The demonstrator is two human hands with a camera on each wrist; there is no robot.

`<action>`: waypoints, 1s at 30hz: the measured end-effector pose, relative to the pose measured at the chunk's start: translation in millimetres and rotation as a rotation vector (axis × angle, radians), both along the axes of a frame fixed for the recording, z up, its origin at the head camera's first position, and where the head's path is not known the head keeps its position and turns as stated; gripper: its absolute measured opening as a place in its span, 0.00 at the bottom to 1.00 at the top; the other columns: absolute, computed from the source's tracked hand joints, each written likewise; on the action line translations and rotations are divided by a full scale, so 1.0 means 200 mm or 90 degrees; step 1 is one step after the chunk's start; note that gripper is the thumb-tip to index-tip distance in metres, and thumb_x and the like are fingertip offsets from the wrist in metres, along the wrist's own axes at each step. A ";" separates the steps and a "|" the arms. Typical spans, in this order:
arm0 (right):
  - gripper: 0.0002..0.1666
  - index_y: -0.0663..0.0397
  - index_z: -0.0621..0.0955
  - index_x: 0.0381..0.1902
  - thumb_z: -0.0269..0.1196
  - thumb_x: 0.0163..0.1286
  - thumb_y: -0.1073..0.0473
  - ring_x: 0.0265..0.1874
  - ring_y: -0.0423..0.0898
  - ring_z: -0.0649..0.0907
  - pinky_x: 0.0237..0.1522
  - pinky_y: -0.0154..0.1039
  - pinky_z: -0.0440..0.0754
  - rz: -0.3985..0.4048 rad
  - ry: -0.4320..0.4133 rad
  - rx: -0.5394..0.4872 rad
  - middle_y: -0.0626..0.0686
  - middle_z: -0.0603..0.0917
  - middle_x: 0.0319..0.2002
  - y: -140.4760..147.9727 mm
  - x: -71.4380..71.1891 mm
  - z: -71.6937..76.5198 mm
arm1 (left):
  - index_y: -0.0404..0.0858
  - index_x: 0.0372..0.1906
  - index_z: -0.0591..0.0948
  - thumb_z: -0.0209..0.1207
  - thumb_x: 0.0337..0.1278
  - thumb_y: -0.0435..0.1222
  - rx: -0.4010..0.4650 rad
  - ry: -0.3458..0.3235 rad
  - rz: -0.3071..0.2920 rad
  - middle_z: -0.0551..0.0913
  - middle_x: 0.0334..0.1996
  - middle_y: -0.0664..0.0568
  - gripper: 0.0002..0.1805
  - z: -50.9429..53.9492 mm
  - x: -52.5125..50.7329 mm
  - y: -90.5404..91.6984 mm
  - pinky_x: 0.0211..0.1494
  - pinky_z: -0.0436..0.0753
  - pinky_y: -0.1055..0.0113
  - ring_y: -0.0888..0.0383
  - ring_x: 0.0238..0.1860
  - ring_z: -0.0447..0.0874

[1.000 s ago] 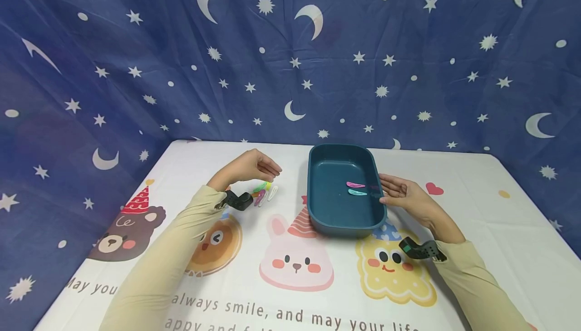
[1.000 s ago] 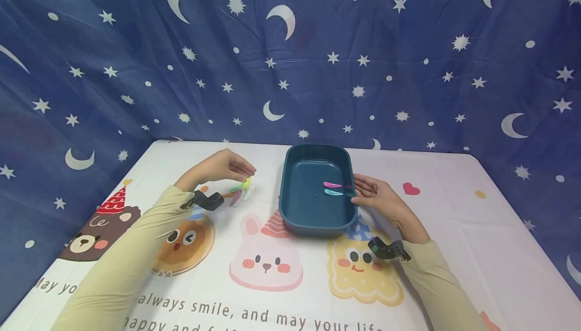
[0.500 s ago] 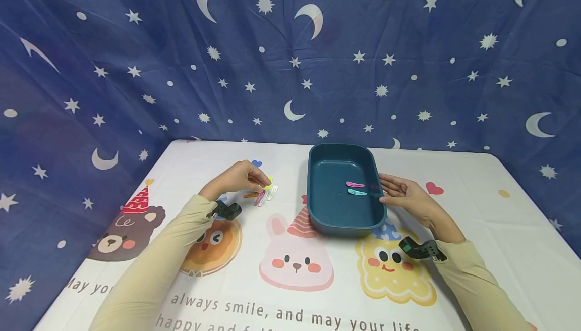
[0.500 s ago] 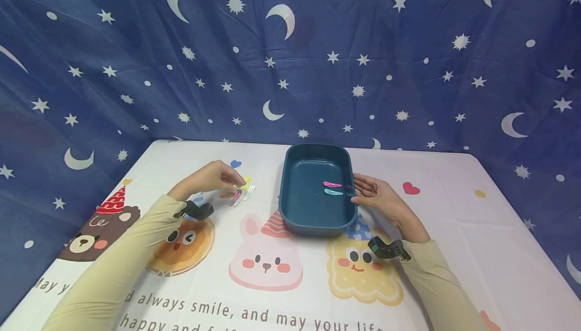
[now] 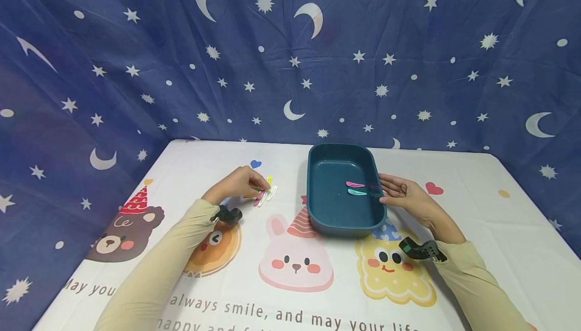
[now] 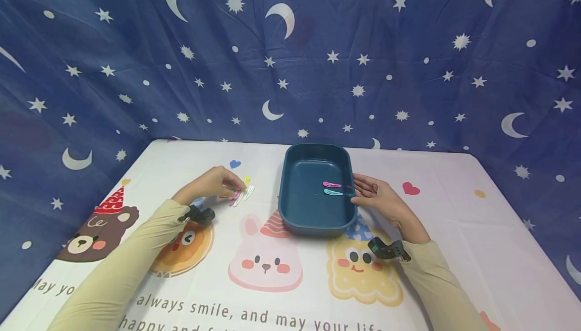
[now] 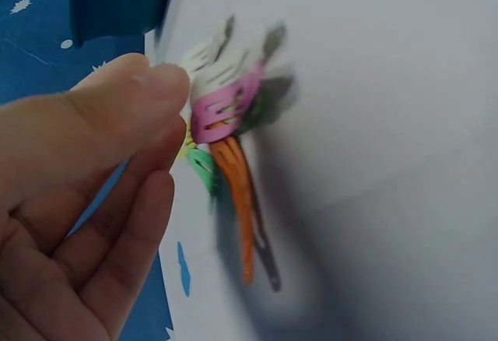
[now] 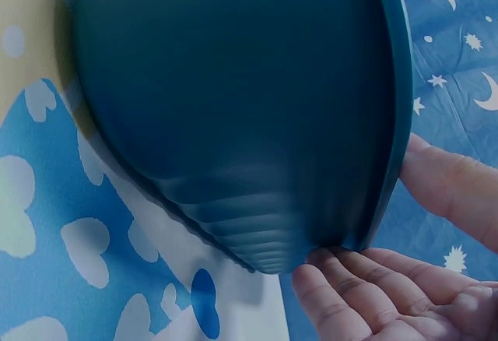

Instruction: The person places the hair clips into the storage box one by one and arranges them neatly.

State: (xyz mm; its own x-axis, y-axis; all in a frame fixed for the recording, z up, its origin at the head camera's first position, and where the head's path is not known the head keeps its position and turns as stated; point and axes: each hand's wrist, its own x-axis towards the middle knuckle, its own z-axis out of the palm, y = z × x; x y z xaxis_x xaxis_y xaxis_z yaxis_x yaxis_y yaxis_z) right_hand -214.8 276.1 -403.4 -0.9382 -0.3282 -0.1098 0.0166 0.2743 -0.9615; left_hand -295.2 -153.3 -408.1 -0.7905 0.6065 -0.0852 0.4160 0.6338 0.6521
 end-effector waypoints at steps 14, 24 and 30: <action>0.43 0.68 0.52 0.71 0.60 0.65 0.65 0.69 0.54 0.62 0.53 0.24 0.74 -0.001 -0.004 -0.002 0.68 0.55 0.71 0.00 0.00 0.00 | 0.36 0.39 0.87 0.68 0.42 0.25 -0.026 0.017 0.003 0.88 0.39 0.46 0.14 -0.01 0.00 -0.03 0.45 0.83 0.67 0.55 0.40 0.86; 0.43 0.68 0.52 0.71 0.60 0.65 0.66 0.68 0.47 0.65 0.53 0.24 0.74 -0.006 -0.008 -0.002 0.67 0.55 0.71 0.00 0.00 0.00 | 0.34 0.39 0.86 0.68 0.41 0.25 -0.018 0.030 -0.002 0.88 0.36 0.45 0.14 -0.02 0.01 -0.05 0.43 0.83 0.68 0.57 0.36 0.85; 0.43 0.68 0.52 0.71 0.61 0.64 0.66 0.61 0.32 0.71 0.53 0.24 0.74 -0.007 -0.011 -0.009 0.67 0.55 0.71 0.00 0.00 0.00 | 0.33 0.37 0.86 0.69 0.40 0.25 -0.010 0.037 -0.002 0.88 0.35 0.44 0.12 -0.02 0.01 -0.03 0.39 0.82 0.72 0.58 0.34 0.85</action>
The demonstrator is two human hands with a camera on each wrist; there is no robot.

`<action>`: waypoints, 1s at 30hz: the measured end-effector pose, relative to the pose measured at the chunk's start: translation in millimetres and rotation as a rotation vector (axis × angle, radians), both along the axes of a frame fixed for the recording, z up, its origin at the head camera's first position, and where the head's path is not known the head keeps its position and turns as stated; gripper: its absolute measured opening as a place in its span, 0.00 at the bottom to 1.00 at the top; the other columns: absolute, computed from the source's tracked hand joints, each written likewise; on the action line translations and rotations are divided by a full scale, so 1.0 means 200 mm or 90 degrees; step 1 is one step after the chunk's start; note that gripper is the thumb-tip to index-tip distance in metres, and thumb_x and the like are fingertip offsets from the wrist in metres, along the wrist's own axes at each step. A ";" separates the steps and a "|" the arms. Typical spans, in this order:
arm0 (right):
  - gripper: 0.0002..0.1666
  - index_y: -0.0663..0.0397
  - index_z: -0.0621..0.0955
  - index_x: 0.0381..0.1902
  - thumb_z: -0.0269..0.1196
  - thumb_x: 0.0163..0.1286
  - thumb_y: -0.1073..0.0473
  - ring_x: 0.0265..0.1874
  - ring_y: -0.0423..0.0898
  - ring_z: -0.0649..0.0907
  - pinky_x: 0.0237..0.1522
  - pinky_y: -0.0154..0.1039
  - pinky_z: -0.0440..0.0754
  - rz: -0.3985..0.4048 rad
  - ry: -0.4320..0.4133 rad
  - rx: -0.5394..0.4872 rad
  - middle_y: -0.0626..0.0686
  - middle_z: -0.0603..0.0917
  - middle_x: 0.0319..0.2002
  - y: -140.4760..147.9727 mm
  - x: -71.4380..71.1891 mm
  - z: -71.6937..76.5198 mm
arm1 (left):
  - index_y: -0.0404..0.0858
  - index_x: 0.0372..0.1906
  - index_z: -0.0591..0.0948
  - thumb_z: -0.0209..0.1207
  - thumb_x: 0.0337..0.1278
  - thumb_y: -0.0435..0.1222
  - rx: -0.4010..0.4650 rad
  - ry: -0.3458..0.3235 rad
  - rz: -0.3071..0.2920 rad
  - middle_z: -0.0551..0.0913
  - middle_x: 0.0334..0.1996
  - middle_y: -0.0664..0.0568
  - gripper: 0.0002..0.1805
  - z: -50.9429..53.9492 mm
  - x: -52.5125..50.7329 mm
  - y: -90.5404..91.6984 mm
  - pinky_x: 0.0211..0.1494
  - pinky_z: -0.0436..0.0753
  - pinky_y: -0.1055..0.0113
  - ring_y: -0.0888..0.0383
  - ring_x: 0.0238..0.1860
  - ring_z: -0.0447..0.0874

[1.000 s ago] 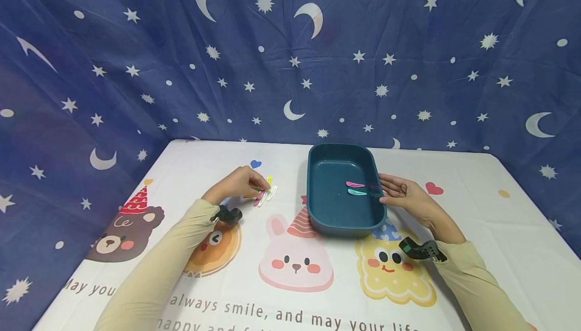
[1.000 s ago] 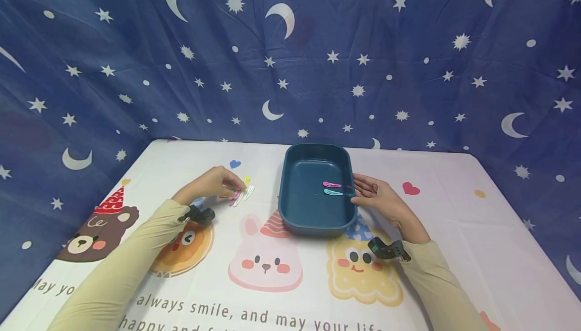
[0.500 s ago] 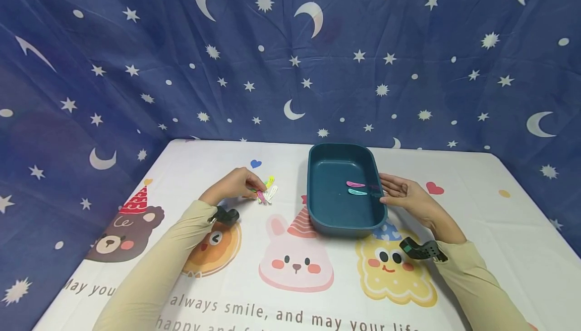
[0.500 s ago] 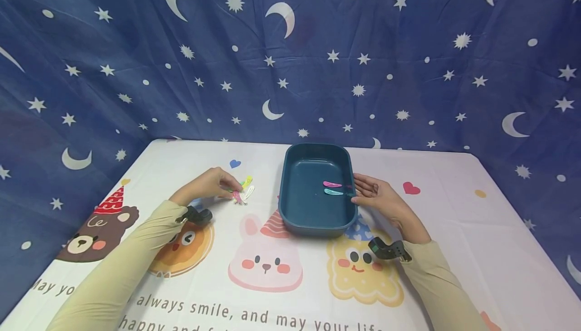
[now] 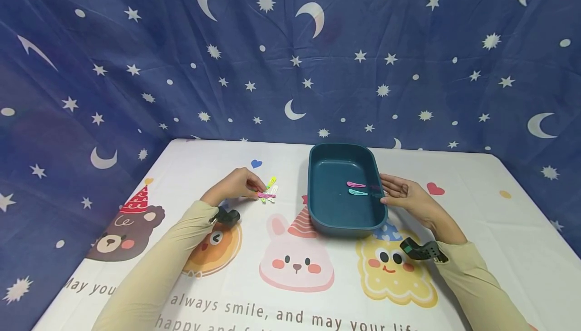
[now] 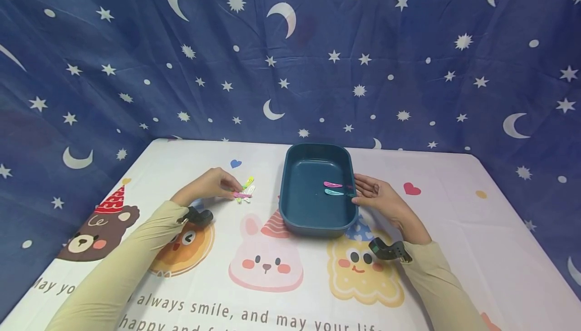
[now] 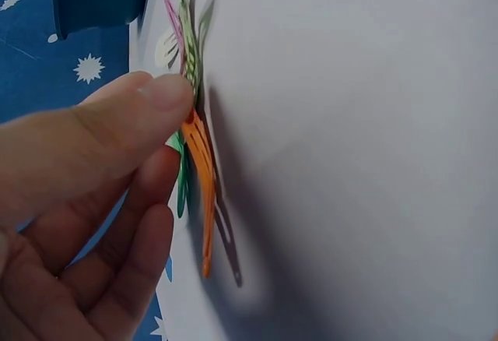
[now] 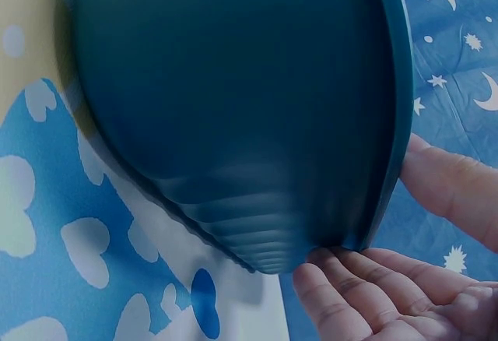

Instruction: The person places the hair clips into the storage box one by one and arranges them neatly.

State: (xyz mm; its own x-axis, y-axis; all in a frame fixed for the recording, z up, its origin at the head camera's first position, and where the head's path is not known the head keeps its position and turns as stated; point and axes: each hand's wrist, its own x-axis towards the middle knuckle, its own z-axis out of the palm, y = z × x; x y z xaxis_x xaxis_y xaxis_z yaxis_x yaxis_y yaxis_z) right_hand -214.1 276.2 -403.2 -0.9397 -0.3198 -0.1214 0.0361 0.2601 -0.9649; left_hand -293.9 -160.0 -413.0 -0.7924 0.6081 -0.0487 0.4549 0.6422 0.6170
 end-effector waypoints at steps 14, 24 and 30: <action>0.44 0.67 0.52 0.71 0.61 0.64 0.65 0.69 0.57 0.60 0.54 0.25 0.74 0.004 0.002 0.003 0.67 0.55 0.71 0.00 0.00 0.00 | 0.34 0.34 0.87 0.67 0.41 0.23 -0.042 0.006 0.009 0.87 0.30 0.48 0.11 -0.01 -0.01 0.05 0.35 0.77 0.74 0.64 0.29 0.78; 0.43 0.68 0.52 0.71 0.60 0.65 0.66 0.69 0.56 0.61 0.53 0.25 0.74 0.003 0.005 0.005 0.67 0.55 0.71 0.00 0.00 0.00 | 0.35 0.35 0.86 0.66 0.42 0.23 -0.063 0.004 -0.007 0.85 0.27 0.48 0.10 0.01 -0.01 0.05 0.34 0.75 0.74 0.65 0.27 0.75; 0.43 0.68 0.52 0.71 0.60 0.65 0.65 0.69 0.54 0.62 0.53 0.24 0.74 0.002 0.007 0.005 0.68 0.55 0.71 0.00 0.00 0.00 | 0.34 0.35 0.86 0.66 0.44 0.24 -0.065 0.005 -0.006 0.86 0.28 0.47 0.10 0.01 -0.01 0.05 0.34 0.75 0.74 0.64 0.28 0.76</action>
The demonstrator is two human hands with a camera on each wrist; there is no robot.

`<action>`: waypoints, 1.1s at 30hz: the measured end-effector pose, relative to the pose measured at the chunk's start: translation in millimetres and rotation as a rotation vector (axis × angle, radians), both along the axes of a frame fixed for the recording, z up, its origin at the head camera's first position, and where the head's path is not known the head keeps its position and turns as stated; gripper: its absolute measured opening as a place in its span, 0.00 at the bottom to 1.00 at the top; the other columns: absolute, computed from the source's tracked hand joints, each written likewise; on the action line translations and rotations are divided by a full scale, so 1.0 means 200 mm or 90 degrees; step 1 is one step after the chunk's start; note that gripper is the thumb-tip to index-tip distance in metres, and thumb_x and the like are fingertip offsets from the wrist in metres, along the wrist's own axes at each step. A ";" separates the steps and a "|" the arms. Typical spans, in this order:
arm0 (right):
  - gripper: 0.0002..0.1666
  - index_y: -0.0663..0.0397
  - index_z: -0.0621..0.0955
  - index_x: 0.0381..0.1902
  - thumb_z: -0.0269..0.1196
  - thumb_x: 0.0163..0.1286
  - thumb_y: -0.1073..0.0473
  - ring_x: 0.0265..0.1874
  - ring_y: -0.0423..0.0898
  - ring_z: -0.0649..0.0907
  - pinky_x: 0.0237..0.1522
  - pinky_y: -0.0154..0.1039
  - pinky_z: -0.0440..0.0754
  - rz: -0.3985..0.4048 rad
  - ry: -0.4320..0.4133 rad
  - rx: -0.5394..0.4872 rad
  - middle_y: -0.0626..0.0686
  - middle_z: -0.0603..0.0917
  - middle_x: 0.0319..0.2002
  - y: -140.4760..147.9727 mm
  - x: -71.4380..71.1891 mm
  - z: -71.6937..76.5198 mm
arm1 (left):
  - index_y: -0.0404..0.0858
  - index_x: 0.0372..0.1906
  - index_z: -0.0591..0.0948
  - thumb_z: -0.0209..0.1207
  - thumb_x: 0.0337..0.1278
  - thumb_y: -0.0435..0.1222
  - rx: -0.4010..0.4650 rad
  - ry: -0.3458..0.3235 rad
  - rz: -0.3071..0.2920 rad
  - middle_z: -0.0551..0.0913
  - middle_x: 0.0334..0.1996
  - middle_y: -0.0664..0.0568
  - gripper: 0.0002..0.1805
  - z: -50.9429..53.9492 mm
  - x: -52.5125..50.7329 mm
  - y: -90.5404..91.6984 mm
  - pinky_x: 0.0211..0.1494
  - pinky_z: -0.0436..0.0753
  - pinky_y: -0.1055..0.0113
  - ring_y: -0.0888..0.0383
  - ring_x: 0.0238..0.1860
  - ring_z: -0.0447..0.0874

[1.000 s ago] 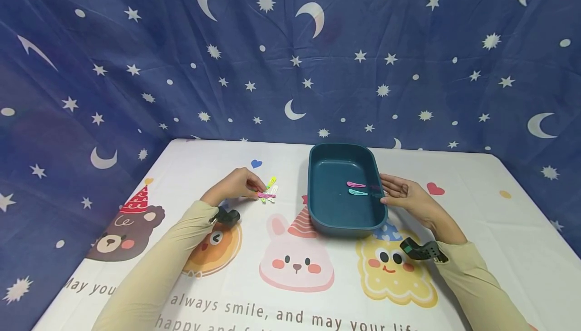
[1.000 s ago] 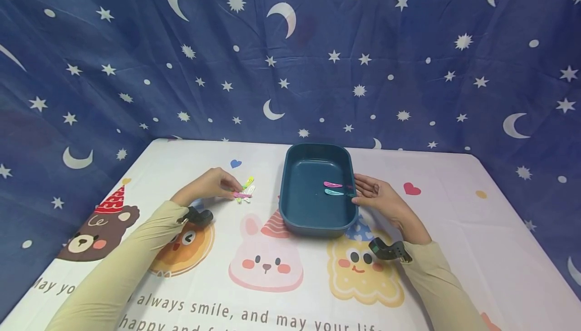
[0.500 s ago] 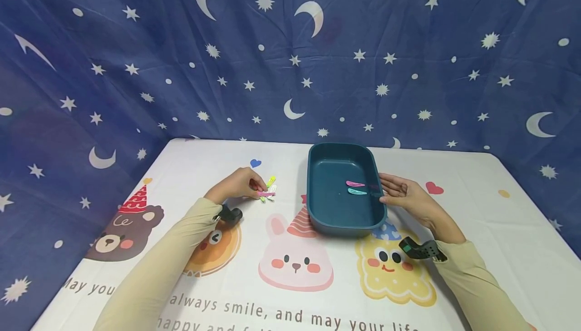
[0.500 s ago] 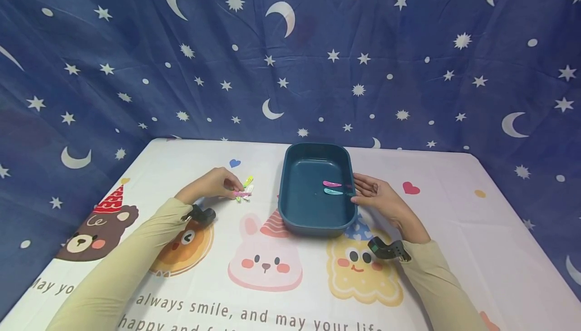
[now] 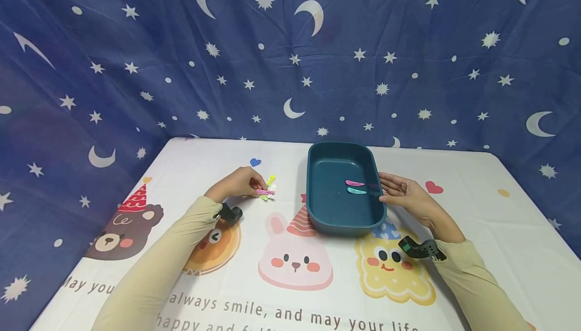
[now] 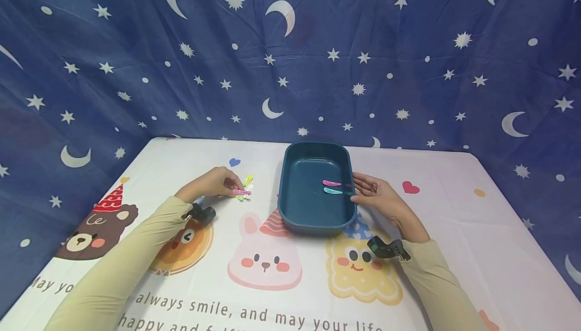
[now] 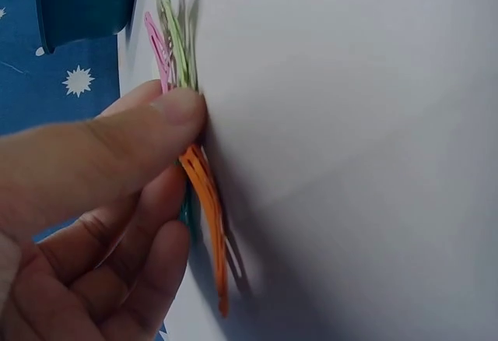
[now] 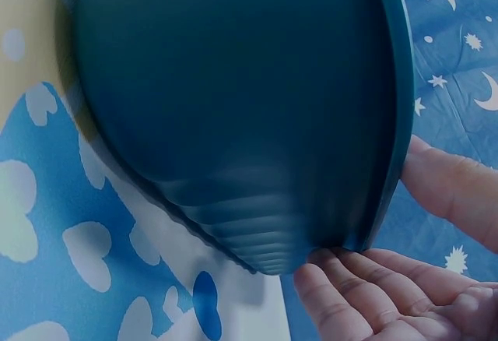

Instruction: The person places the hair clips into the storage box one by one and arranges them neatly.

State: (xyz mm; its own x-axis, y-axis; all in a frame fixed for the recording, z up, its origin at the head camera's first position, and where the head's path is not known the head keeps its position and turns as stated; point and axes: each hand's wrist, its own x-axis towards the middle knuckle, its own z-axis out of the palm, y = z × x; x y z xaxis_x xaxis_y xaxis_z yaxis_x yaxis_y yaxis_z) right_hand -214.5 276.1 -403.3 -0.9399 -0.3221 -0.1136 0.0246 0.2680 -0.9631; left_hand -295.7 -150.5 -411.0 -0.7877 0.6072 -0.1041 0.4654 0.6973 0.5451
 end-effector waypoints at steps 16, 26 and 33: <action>0.43 0.68 0.52 0.71 0.60 0.65 0.67 0.69 0.57 0.60 0.53 0.24 0.74 0.003 -0.004 -0.004 0.68 0.55 0.71 0.00 -0.01 -0.01 | 0.35 0.34 0.86 0.64 0.47 0.25 -0.002 0.002 0.002 0.85 0.27 0.50 0.07 -0.01 0.01 0.00 0.33 0.74 0.74 0.64 0.27 0.74; 0.43 0.68 0.52 0.71 0.60 0.65 0.66 0.69 0.51 0.63 0.52 0.23 0.74 0.007 0.003 -0.005 0.68 0.55 0.71 0.00 0.00 0.00 | 0.36 0.33 0.86 0.64 0.49 0.27 0.012 0.012 0.014 0.86 0.29 0.50 0.05 0.00 0.01 -0.01 0.36 0.76 0.73 0.63 0.29 0.76; 0.43 0.68 0.52 0.71 0.60 0.65 0.65 0.69 0.54 0.61 0.53 0.24 0.74 0.008 0.003 -0.006 0.68 0.55 0.71 0.00 0.01 0.02 | 0.36 0.33 0.86 0.65 0.48 0.27 0.036 0.011 0.035 0.86 0.28 0.49 0.06 0.00 0.00 -0.01 0.35 0.75 0.74 0.64 0.27 0.75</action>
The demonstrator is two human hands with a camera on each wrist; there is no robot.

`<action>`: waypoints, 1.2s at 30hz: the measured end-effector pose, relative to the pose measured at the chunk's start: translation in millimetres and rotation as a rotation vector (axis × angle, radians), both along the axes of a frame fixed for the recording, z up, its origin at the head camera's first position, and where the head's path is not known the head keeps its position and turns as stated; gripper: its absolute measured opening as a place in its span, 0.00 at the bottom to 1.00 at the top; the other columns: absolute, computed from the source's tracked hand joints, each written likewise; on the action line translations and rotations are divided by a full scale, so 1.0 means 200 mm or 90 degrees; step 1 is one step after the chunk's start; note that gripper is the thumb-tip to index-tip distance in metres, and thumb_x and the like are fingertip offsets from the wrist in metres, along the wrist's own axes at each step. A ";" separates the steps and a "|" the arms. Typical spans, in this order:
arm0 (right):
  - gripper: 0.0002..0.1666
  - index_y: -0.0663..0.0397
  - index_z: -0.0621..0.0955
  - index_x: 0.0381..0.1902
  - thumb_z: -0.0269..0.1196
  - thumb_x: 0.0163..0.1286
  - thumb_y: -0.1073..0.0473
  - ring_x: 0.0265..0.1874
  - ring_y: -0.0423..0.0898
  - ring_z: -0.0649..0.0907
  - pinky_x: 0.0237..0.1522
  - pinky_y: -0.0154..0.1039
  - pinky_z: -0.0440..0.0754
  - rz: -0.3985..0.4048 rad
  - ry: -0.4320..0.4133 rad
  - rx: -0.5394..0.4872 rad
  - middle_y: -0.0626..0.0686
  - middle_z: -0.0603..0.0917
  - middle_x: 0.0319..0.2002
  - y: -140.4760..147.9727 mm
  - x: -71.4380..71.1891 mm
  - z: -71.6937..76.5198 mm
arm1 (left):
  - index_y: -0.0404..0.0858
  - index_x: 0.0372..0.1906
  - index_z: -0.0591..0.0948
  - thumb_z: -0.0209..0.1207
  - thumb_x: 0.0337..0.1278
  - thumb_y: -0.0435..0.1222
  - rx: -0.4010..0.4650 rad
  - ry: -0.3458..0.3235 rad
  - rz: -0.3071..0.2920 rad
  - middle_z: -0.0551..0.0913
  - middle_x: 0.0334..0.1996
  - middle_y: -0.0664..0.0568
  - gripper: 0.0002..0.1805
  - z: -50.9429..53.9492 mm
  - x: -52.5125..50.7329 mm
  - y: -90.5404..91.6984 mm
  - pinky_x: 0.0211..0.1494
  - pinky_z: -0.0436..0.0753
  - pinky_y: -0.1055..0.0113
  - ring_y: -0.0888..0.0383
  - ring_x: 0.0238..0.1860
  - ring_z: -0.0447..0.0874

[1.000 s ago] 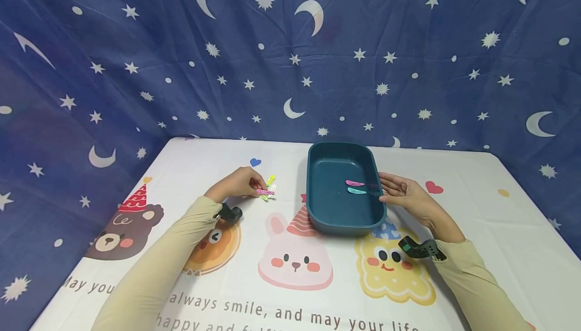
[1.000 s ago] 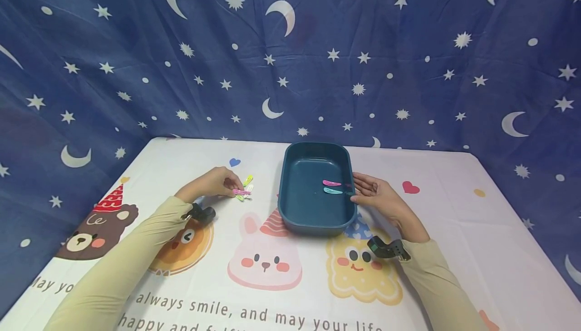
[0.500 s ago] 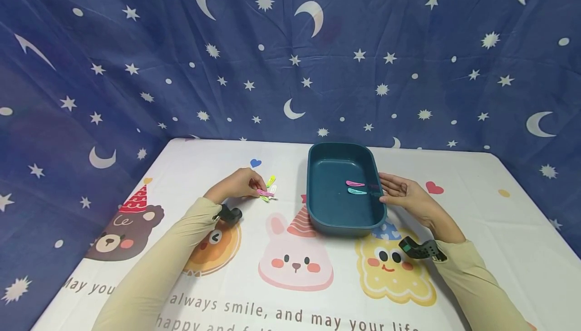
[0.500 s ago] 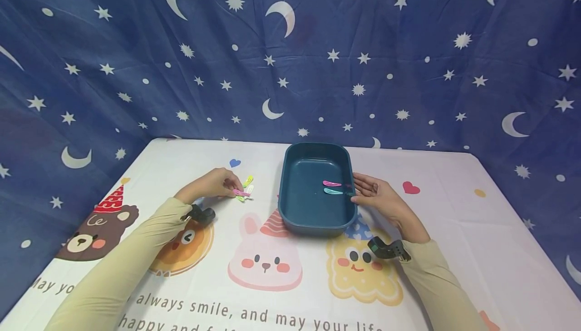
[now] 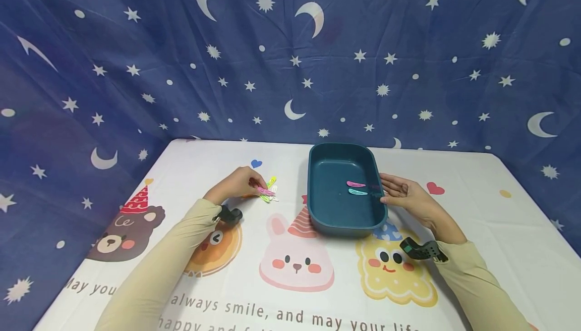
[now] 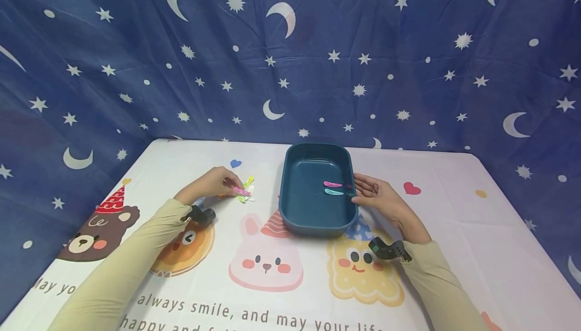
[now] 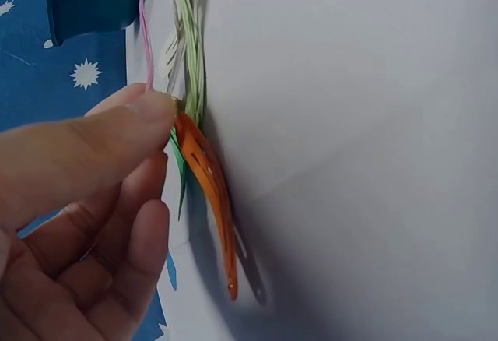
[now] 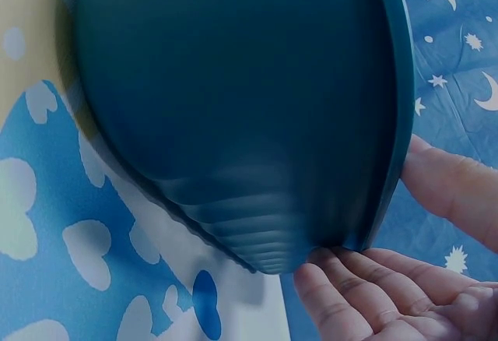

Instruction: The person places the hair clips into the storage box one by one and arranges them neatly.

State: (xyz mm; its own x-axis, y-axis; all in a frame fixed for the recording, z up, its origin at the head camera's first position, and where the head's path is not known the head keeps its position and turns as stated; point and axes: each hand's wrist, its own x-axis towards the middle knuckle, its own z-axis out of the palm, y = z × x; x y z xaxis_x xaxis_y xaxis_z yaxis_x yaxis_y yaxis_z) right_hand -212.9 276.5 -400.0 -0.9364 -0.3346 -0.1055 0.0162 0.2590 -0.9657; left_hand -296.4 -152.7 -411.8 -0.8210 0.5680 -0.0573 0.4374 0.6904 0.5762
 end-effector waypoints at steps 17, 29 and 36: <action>0.43 0.69 0.52 0.71 0.60 0.65 0.65 0.69 0.52 0.63 0.52 0.23 0.74 0.000 0.006 0.001 0.68 0.54 0.71 0.00 0.00 -0.01 | 0.36 0.36 0.87 0.67 0.48 0.30 0.071 0.026 0.046 0.88 0.35 0.45 0.08 0.05 0.03 0.04 0.34 0.76 0.74 0.63 0.28 0.77; 0.44 0.69 0.52 0.71 0.62 0.64 0.64 0.69 0.53 0.61 0.52 0.23 0.75 0.002 0.000 0.000 0.68 0.54 0.71 0.00 -0.01 -0.03 | 0.36 0.36 0.88 0.67 0.47 0.29 0.105 0.073 0.055 0.88 0.34 0.46 0.08 0.14 0.05 0.11 0.32 0.74 0.75 0.62 0.27 0.75; 0.43 0.69 0.52 0.71 0.60 0.65 0.66 0.69 0.49 0.63 0.52 0.22 0.75 0.005 0.002 -0.002 0.69 0.53 0.71 0.00 -0.01 -0.02 | 0.37 0.37 0.87 0.67 0.47 0.29 0.102 0.071 0.053 0.88 0.35 0.45 0.09 0.21 0.06 0.14 0.33 0.76 0.73 0.61 0.28 0.78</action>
State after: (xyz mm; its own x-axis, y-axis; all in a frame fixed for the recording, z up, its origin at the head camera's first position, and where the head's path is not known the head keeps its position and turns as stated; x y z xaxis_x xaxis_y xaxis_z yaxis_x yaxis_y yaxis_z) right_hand -215.4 276.5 -405.0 -0.9341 -0.3420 -0.1024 0.0119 0.2568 -0.9664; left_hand -285.1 -123.8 -370.0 -0.8620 0.4920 0.1218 0.4492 0.6302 0.6333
